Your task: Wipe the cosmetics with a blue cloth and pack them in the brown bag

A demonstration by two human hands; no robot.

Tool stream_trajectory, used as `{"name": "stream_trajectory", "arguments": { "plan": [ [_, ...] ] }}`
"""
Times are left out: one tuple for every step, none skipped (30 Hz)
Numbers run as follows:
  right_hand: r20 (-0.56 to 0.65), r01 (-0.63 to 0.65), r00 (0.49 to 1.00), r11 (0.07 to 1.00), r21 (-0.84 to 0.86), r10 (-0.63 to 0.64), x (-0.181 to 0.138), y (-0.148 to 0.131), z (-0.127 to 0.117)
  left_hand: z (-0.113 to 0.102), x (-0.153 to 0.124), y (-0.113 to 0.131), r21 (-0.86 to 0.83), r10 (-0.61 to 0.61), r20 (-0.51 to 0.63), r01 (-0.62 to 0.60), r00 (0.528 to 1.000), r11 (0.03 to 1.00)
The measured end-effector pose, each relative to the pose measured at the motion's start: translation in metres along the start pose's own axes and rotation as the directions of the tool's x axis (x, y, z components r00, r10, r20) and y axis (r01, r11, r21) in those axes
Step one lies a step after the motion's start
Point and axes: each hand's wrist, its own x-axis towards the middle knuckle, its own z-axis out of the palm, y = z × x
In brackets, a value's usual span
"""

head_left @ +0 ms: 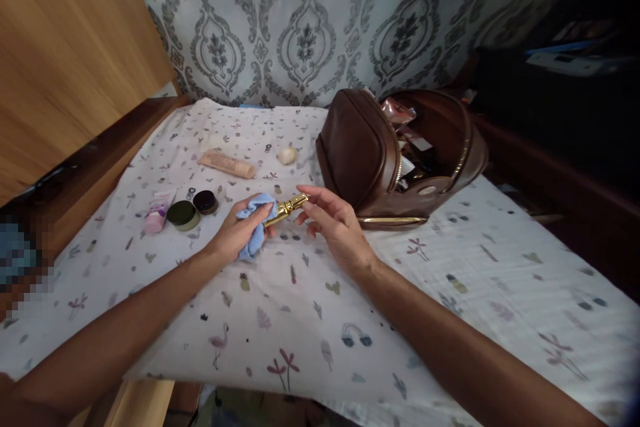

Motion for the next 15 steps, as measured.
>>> {"name": "stream_trajectory", "arguments": {
  "plan": [
    [-0.001,0.002,1.0,1.0,0.002,-0.002,0.0002,0.0004,-0.0001,0.0002,-0.0004,0.0005,0.005,0.0,0.004,0.0,1.0,1.0],
    [-0.002,0.007,1.0,1.0,0.002,-0.007,0.0005,0.001,-0.0002,0.0007,-0.0009,0.0013,0.011,-0.003,0.007,0.003,1.0,1.0],
    [-0.003,0.01,1.0,1.0,0.0,-0.01,0.0008,0.0017,-0.0004,0.0015,-0.0016,0.0023,0.017,-0.008,0.008,0.008,1.0,1.0],
    [-0.005,0.013,1.0,1.0,-0.003,-0.013,0.0011,0.0024,-0.0006,0.0023,-0.0023,0.0033,0.024,-0.018,0.008,0.017,1.0,1.0],
    [-0.008,0.014,1.0,1.0,-0.008,-0.015,0.0013,0.003,-0.0009,0.0031,-0.0031,0.0042,0.032,-0.028,0.008,0.028,1.0,0.999],
    [-0.009,0.014,1.0,1.0,-0.015,-0.014,0.0014,0.0033,-0.0011,0.0038,-0.0037,0.0049,0.038,-0.037,0.007,0.037,0.999,0.999],
    [-0.01,0.014,1.0,1.0,-0.021,-0.014,0.0015,0.0035,-0.0012,0.0043,-0.0042,0.0052,0.044,-0.042,0.007,0.042,0.999,0.998],
    [-0.013,0.015,1.0,1.0,-0.027,-0.016,0.0015,0.0034,-0.0013,0.0045,-0.0047,0.0052,0.048,-0.044,0.007,0.043,0.999,0.998],
    [-0.016,0.017,1.0,0.999,-0.033,-0.018,0.0015,0.0032,-0.0011,0.0046,-0.005,0.0049,0.051,-0.04,0.005,0.04,0.999,0.998],
    [-0.021,0.019,1.0,0.999,-0.037,-0.02,0.0014,0.0029,-0.0009,0.0045,-0.0054,0.0046,0.054,-0.034,0.005,0.033,0.999,0.998],
    [-0.026,0.019,0.999,0.999,-0.042,-0.02,0.0014,0.0025,-0.0005,0.0043,-0.0058,0.0043,0.058,-0.025,0.003,0.025,1.0,0.998],
    [-0.034,0.014,0.999,0.999,-0.046,-0.016,0.0014,0.0022,-0.0001,0.004,-0.0063,0.0043,0.065,-0.017,0.0,0.017,1.0,0.998],
    [-0.042,0.005,0.999,0.999,-0.05,-0.007,0.0015,0.002,0.0002,0.0038,-0.0068,0.0044,0.076,-0.007,0.0,0.007,1.0,0.997],
    [-0.05,-0.009,0.999,0.999,-0.053,0.006,0.0016,0.002,0.0004,0.0036,-0.0075,0.0049,0.092,0.005,0.005,-0.006,1.0,0.996],
    [-0.06,-0.024,0.998,0.998,-0.056,0.02,0.0019,0.0021,0.0004,0.0034,-0.0082,0.0055,0.11,0.019,0.015,-0.02,1.0,0.994]
  ]
}}
